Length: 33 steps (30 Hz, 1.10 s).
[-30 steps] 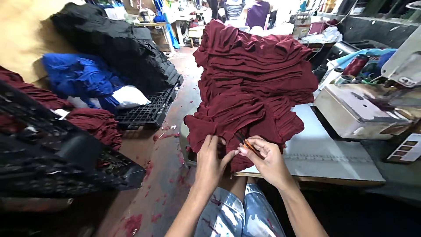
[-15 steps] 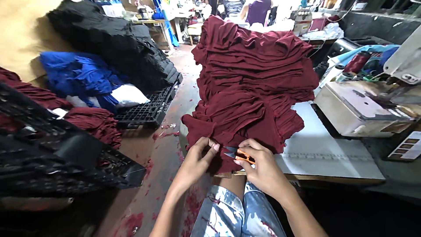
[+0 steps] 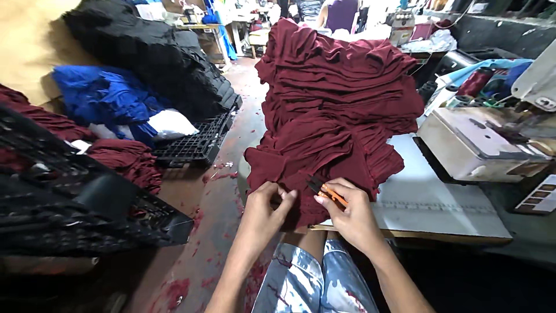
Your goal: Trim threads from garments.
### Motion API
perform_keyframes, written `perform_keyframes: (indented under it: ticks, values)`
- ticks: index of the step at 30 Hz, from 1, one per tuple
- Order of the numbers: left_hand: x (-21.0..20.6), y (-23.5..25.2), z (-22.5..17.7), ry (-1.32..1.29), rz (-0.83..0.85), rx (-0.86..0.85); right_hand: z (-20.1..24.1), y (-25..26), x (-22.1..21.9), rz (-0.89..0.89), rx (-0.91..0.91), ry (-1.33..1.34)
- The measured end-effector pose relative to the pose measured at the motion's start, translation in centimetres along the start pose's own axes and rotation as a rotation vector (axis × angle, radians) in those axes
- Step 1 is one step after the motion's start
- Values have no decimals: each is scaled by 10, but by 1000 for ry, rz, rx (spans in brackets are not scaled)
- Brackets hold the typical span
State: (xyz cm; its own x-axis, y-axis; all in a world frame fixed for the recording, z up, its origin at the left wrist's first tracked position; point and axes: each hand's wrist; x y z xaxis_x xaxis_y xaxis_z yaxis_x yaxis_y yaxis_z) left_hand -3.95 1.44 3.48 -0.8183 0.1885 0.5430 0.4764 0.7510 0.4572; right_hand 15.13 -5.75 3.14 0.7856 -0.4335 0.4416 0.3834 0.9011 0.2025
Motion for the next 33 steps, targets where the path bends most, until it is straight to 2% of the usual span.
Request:
perform_keyframes:
  ticks: [5,7,11,15,19,25,29,31,33]
  values:
    - [-26,3,-10,296,59,1,1,1,-1,57,-89,59]
    - [-21,3,-9,227,88,-9,-2,1,1,75,-92,72]
    - [5,5,4,-121,174,38,-10,-1,5,147,-32,53]
    - [14,5,13,-310,186,72,-16,-2,8,228,67,-79]
    - [12,0,17,-351,158,58,-4,-7,4,192,87,-215]
    - [7,-7,8,-331,100,57,12,-11,-4,167,65,-270]
    - [5,-11,11,-280,60,38,5,-11,-14,41,134,-284]
    - [20,-15,11,-147,166,0,-1,-8,-11,30,113,-217]
    - [48,-20,3,111,432,0,-5,-6,0,46,50,-107]
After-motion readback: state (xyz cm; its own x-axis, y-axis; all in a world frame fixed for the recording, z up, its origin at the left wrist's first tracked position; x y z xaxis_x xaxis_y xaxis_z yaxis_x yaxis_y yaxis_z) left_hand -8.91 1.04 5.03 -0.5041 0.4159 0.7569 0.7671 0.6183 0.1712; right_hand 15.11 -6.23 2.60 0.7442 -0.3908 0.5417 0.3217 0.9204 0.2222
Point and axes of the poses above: each hand's wrist, its own y-axis towards the middle knuckle, its own x-axis out of the back of the hand, z = x × y, and after that the axes turned 13 degrees about -x, right-handed
